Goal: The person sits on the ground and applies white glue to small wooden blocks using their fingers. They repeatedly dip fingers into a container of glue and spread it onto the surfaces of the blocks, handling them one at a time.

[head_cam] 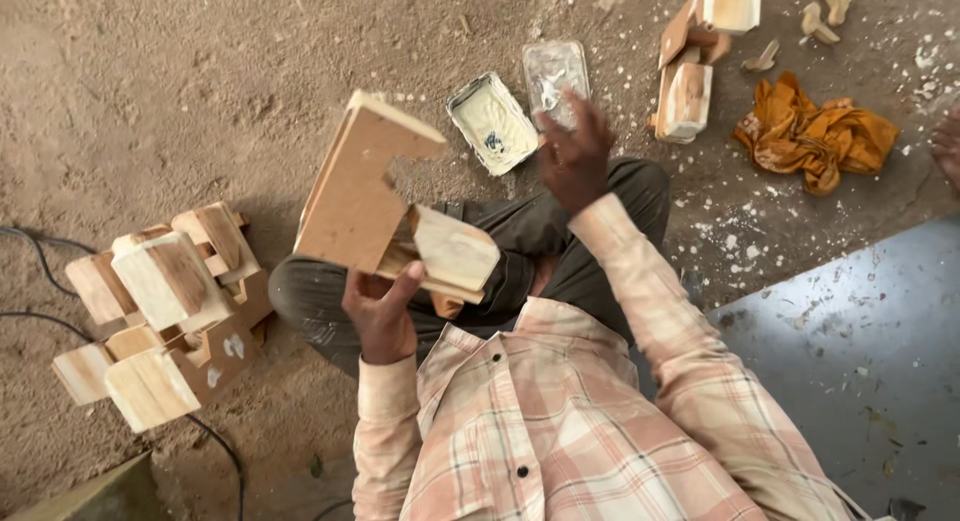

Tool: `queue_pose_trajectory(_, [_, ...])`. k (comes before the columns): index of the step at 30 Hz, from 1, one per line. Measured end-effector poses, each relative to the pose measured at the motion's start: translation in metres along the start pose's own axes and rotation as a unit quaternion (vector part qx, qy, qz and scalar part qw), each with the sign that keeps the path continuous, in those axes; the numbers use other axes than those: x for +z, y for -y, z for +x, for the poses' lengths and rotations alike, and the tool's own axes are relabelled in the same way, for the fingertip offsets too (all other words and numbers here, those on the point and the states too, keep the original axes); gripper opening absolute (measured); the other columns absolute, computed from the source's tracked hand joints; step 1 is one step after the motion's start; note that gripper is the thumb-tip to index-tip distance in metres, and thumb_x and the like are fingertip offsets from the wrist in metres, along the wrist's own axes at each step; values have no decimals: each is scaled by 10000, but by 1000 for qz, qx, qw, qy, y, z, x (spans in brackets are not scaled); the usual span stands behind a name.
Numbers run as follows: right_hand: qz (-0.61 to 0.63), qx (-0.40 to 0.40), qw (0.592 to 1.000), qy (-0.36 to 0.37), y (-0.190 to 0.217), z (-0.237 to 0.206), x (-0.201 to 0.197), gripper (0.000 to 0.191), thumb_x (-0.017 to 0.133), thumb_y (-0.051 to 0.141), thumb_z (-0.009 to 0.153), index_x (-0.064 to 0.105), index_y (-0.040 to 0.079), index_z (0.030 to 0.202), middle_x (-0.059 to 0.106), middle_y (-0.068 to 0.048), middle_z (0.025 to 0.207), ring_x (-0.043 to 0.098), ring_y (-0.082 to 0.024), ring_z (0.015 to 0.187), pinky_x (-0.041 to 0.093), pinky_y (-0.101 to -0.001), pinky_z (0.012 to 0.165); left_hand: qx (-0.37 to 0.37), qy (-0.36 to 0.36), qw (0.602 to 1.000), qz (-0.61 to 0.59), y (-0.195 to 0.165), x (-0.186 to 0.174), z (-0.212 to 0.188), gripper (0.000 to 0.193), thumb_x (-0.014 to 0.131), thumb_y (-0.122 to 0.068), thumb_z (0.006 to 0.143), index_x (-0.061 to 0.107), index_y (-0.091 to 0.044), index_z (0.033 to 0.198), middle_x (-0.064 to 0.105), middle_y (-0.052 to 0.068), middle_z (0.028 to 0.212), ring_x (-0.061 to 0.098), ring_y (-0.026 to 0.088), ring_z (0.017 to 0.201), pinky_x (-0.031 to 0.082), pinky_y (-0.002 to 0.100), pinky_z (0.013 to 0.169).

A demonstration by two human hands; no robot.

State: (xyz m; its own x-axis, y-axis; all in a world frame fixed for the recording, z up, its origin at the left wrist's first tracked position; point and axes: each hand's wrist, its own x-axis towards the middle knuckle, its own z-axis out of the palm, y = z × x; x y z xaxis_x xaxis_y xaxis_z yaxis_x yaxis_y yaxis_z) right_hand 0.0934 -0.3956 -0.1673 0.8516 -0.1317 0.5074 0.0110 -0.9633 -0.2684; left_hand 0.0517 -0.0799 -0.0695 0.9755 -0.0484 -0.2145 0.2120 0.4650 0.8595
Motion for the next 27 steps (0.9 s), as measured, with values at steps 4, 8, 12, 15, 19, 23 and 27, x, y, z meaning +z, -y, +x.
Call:
queue_pose_trajectory(4, [-19,30,994,104,-14,-8,49,358,697,103,894,768,195,1232,457,-173,1552,379,-371,1429,293,-546,1135,1,-23,1000,-17,0,-9,-1,525,818,43,824,604,16,1302,672,91,1241,650,185,1143,506,346,1036])
queue_pose_trajectory(8, [-56,59,979,184,-12,-9,70,379,683,94,877,776,243,1213,395,-128,1609,321,-354,1472,264,-575,1099,-1,-26,999,-25,2,-16,-3,540,818,47,821,596,14,1312,664,92,1263,643,189,1169,500,347,1056])
queue_pose_trajectory(12, [-76,58,979,180,-9,-7,77,376,703,189,835,767,257,1199,395,-125,1578,315,-368,1452,252,-621,1076,-11,-30,999,-26,5,-19,-4,563,822,56,808,585,15,1316,663,93,1263,642,195,1169,502,359,1054])
queue_pose_trajectory(15, [-74,63,976,195,-5,-2,76,393,709,219,827,756,258,1216,388,-135,1577,305,-374,1444,253,-619,1071,-15,-34,999,-17,7,-21,-3,572,824,54,805,587,15,1324,662,91,1266,640,193,1178,496,355,1061])
queue_pose_trajectory(19, [-80,76,965,239,0,5,73,381,700,228,833,752,257,1209,364,-141,1589,274,-374,1450,235,-615,1073,-23,-37,999,-10,6,-23,-2,565,836,22,811,589,15,1319,665,98,1253,645,196,1169,512,361,1048])
queue_pose_trajectory(23, [-83,81,959,260,2,4,74,355,703,231,849,758,263,1199,332,-130,1606,243,-376,1457,214,-616,1088,-38,-45,998,6,5,-24,-1,556,843,-7,815,593,14,1311,675,110,1225,656,206,1161,533,377,1035])
queue_pose_trajectory(27, [-60,113,954,273,-5,-1,81,323,690,161,860,773,293,1143,372,-113,1618,287,-342,1479,218,-573,1128,-37,-48,998,9,5,-24,0,557,843,-13,815,593,10,1313,671,101,1238,648,196,1169,525,371,1041])
